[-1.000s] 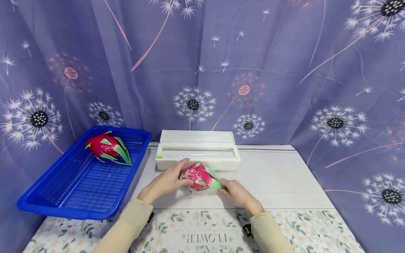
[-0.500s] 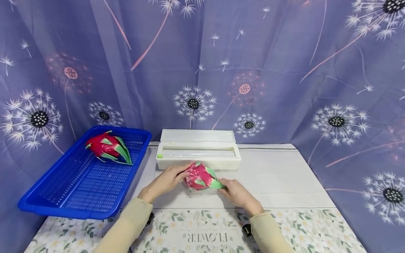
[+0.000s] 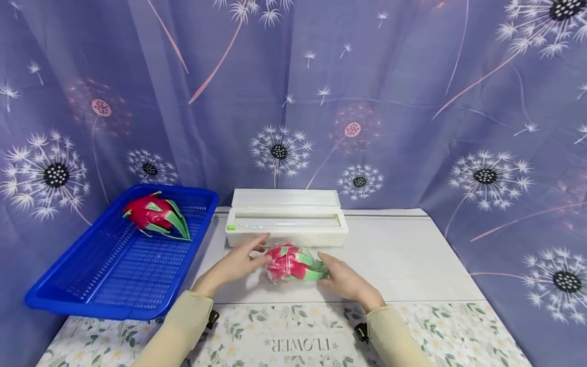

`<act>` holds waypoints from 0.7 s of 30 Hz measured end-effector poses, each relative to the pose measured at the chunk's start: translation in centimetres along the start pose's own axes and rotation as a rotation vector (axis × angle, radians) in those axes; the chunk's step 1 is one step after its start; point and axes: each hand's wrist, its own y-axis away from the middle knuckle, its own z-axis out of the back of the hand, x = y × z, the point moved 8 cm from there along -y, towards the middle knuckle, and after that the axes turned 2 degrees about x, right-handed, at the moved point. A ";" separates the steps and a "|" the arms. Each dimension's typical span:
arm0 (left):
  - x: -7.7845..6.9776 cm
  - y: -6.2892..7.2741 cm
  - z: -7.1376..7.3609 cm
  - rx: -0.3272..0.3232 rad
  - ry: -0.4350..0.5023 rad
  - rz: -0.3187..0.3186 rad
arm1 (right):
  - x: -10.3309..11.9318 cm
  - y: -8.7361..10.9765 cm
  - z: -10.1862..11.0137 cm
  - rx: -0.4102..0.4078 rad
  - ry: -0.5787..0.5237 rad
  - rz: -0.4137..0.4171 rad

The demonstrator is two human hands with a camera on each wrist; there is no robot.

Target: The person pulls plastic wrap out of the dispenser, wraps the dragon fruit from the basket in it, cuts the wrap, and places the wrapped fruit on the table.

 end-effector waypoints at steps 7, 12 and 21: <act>-0.9 -0.5 -2.7 0.142 -0.059 -0.012 | -0.1 0.3 0.2 -0.007 0.042 -0.087; -0.6 -0.9 -3.2 0.151 0.099 0.054 | -0.3 0.0 0.2 -0.017 0.085 -0.177; 0.8 -1.1 -4.3 0.195 0.385 0.135 | -0.7 -0.8 -0.5 0.022 0.078 -0.137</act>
